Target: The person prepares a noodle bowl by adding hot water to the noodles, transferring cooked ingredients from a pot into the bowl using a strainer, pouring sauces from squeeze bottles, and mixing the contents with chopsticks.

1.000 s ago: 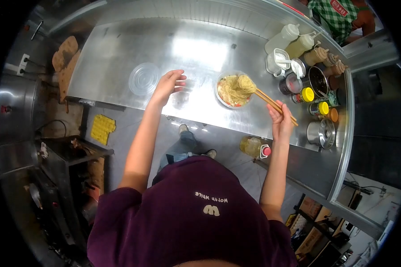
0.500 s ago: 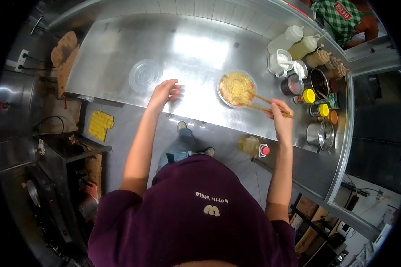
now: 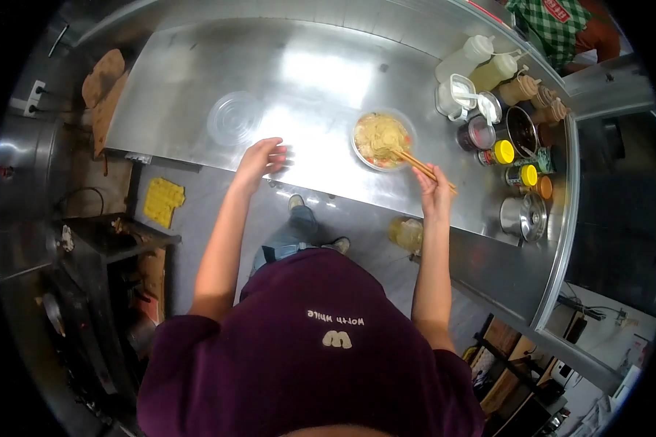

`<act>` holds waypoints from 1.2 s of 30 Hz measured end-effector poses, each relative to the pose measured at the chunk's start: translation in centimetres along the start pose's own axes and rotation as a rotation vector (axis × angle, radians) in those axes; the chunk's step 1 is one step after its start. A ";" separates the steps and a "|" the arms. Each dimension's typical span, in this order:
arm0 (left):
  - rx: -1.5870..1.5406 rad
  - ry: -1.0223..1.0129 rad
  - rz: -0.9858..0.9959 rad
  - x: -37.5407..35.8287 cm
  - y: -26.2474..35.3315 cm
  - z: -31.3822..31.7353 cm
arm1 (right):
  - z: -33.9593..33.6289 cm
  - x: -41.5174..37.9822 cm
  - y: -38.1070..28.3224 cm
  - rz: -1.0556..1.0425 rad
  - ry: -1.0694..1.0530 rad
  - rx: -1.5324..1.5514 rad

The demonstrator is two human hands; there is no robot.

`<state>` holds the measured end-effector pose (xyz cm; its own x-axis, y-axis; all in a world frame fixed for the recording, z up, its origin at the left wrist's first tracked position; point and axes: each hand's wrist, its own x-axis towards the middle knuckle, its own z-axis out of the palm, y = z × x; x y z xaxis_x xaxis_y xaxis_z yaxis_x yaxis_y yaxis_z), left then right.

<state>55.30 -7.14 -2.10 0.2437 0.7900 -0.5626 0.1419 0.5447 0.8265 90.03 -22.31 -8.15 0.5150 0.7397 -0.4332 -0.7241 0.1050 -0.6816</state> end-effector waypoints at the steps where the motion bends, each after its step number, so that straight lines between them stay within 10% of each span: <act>1: 0.000 -0.002 0.001 -0.1 -0.1 0.1 | -0.4 0.0 0.1 0.011 -0.002 0.034; 36: 0.082 0.039 0.047 0.0 -1.6 -0.1 | 4.7 -4.1 -5.7 -0.235 -0.029 -0.093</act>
<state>54.96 -7.96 -3.46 0.2151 0.8253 -0.5222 0.2100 0.4831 0.8500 89.89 -22.77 0.29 0.6500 0.7209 -0.2403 -0.5402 0.2158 -0.8134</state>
